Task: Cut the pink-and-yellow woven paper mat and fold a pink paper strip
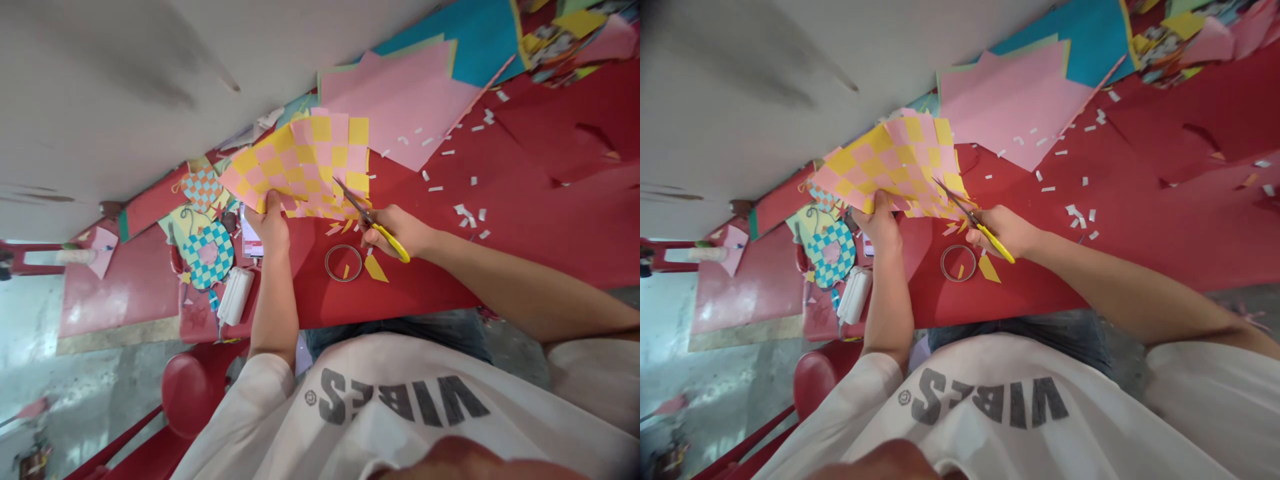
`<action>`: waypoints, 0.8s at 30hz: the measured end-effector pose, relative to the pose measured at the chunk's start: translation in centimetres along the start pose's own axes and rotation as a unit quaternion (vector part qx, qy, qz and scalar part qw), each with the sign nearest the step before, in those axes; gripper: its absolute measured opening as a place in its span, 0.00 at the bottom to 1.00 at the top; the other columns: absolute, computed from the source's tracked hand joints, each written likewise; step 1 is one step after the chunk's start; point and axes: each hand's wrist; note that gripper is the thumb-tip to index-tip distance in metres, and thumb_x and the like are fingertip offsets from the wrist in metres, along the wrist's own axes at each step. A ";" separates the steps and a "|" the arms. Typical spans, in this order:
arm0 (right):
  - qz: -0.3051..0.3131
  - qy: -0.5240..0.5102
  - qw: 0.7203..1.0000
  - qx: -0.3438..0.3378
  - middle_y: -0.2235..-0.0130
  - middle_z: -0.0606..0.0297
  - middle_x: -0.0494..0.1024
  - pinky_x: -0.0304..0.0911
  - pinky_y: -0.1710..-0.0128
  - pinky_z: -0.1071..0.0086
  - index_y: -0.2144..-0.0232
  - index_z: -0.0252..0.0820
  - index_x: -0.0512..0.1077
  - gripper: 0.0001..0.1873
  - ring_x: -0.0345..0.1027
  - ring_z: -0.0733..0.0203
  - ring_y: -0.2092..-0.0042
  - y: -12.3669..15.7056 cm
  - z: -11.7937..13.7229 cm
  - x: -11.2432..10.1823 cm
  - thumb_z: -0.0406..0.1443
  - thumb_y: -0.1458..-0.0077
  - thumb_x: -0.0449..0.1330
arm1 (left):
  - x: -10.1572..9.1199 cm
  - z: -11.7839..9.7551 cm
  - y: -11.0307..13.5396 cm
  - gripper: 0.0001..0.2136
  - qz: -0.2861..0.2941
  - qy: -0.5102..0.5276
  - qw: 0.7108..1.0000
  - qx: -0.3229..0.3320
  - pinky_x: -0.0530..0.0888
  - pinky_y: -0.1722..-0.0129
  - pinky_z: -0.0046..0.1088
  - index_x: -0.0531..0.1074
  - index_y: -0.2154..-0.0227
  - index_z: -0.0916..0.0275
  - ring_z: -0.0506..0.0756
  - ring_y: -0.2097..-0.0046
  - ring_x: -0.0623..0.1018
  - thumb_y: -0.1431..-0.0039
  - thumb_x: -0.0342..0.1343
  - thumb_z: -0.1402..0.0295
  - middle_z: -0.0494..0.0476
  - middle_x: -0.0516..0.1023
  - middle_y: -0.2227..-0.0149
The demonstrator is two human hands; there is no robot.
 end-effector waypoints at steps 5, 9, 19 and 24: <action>-0.007 0.014 0.999 0.028 0.74 0.61 0.78 0.62 0.73 0.65 0.64 0.43 0.69 0.34 0.74 0.56 0.74 0.0 0.6 0.2 0.67 0.32 0.55 | 0.0 0.3 0.0 0.14 -0.006 -0.003 1.000 -0.003 0.83 0.47 0.34 0.78 0.58 0.60 0.57 0.54 0.86 0.37 0.66 0.55 0.57 0.85 0.58; -0.008 0.046 0.998 0.044 0.76 0.62 0.75 0.59 0.73 0.64 0.65 0.44 0.69 0.32 0.71 0.56 0.75 -0.1 1.2 0.0 0.66 0.32 0.55 | -0.1 0.4 -0.1 0.16 -0.006 0.004 1.000 -0.011 0.83 0.46 0.36 0.78 0.56 0.60 0.57 0.52 0.86 0.37 0.66 0.54 0.57 0.84 0.57; 0.016 0.022 1.000 -0.001 0.74 0.64 0.77 0.60 0.74 0.64 0.63 0.45 0.70 0.36 0.66 0.61 0.76 0.0 0.3 -0.3 0.71 0.38 0.57 | -0.1 -0.7 0.0 0.21 -0.008 -0.019 1.000 -0.002 0.82 0.42 0.38 0.78 0.57 0.62 0.60 0.47 0.86 0.38 0.67 0.47 0.57 0.84 0.57; 0.027 0.006 1.000 -0.004 0.70 0.60 0.81 0.64 0.72 0.63 0.61 0.44 0.71 0.36 0.72 0.57 0.73 0.0 0.8 -0.4 0.71 0.36 0.56 | 0.0 -0.9 0.1 0.23 -0.004 -0.046 0.999 -0.017 0.82 0.42 0.38 0.78 0.56 0.61 0.60 0.47 0.87 0.37 0.65 0.44 0.58 0.84 0.58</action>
Point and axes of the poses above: each hand's wrist, its own y-axis away from the middle knuckle, its own x-axis out of the palm, z = x × y
